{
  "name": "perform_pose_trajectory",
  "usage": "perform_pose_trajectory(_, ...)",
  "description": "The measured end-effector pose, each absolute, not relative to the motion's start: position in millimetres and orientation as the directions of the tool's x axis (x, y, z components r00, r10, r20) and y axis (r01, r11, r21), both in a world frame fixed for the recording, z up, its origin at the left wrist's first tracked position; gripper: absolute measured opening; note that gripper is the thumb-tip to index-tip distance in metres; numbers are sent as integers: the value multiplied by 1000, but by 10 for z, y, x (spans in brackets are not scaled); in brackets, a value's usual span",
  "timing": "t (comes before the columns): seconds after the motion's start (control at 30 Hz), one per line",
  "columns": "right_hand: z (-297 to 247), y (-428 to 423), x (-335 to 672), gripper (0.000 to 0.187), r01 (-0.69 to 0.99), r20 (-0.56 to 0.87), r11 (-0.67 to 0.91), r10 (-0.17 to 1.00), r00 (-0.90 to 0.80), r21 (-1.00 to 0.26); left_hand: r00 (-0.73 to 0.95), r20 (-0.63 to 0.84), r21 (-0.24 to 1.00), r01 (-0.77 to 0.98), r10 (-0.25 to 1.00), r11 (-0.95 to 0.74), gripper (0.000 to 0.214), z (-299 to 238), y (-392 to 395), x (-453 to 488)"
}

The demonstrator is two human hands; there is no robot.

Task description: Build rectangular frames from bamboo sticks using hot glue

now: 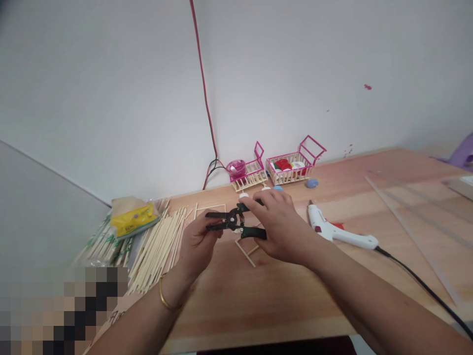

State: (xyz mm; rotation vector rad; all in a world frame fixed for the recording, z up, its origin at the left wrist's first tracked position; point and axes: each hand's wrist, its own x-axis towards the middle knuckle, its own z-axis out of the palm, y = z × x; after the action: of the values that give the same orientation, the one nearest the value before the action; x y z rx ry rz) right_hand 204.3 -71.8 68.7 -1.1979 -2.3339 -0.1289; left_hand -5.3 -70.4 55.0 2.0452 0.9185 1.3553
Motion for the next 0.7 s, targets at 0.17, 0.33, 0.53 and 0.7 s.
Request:
perform_pose_trajectory(0.17, 650, -684, 2031, 54, 791, 501, 597, 729, -466, -132, 263, 585, 725, 255, 767, -640, 16, 569, -705, -56)
perform_pose_trajectory(0.33, 620, -659, 2018, 52, 802, 508, 584, 732, -454, -125, 258, 578, 733, 253, 774, -631, 15, 587, -701, -57)
perform_pose_trajectory(0.53, 606, -670, 1994, 57, 790, 514, 596, 727, -455, -145, 272, 580, 728, 250, 768, -638, 18, 543, -666, -80)
perform_pose_trajectory(0.7, 594, -669, 1999, 60, 778, 499, 608, 729, -469, -156, 313, 547, 745, 242, 777, -622, 30, 479, -634, -110)
